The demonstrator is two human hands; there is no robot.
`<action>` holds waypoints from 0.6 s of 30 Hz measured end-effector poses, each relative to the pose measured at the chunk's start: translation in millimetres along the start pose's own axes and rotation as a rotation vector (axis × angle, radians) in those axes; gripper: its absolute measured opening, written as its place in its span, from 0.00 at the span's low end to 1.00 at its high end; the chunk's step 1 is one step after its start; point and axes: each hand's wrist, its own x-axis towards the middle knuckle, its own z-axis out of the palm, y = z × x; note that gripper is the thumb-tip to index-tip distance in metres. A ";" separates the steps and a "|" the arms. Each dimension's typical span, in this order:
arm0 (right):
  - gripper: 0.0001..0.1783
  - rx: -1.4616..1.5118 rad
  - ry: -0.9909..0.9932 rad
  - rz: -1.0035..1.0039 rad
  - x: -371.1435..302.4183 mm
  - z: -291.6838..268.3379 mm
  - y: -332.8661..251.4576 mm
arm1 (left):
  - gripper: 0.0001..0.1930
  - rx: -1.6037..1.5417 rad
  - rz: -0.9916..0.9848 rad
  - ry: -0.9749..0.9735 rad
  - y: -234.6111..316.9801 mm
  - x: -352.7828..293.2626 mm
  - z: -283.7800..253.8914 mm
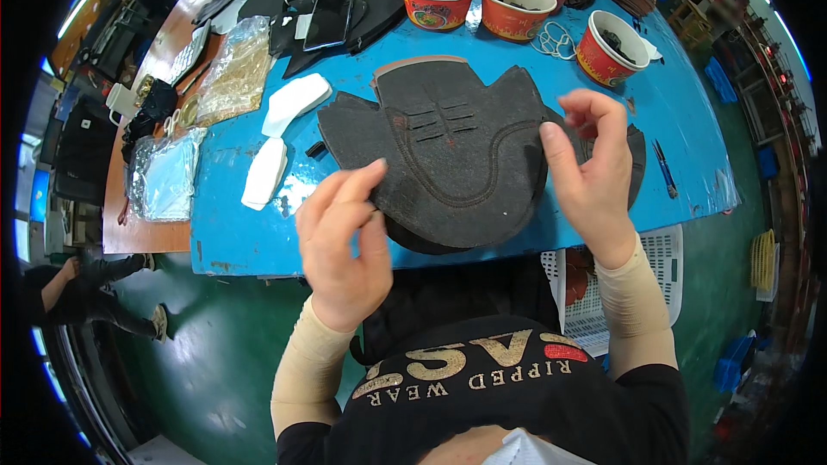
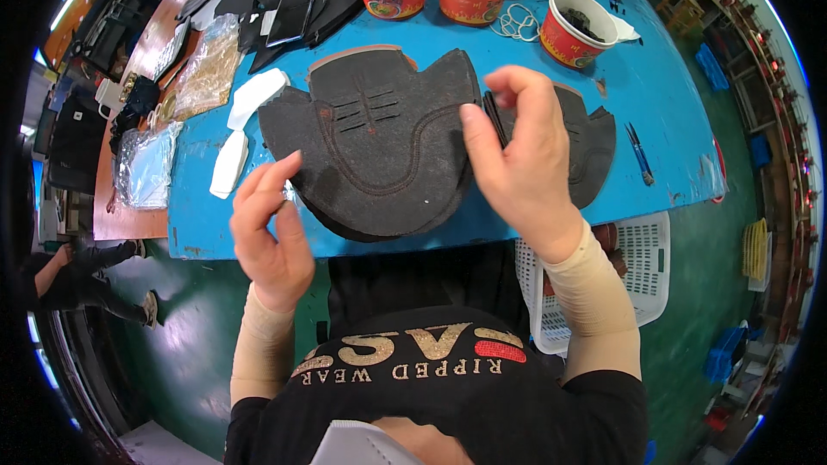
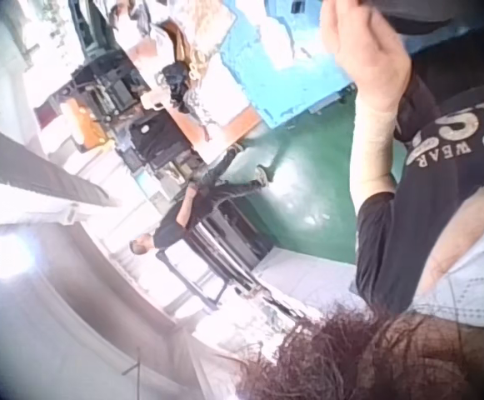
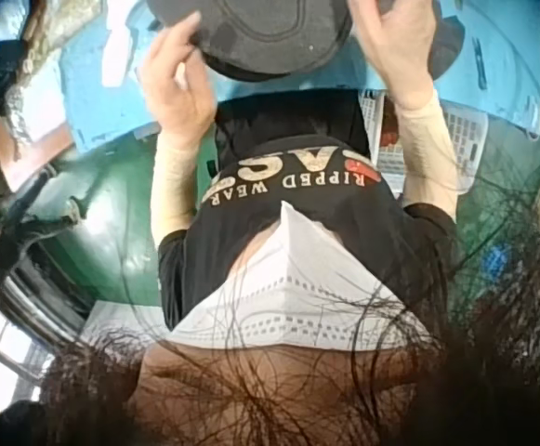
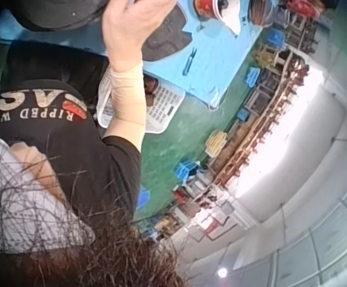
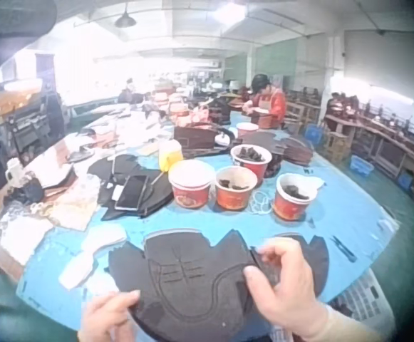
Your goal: The person stitches leather shoe components by hand, pulling thread through the leather pieces with a hook tool and a stitching needle.
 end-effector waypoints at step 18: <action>0.25 -0.095 -0.134 0.165 -18.3 3.0 4.4 | 0.08 -0.255 -0.308 0.209 5.1 -31.4 25.1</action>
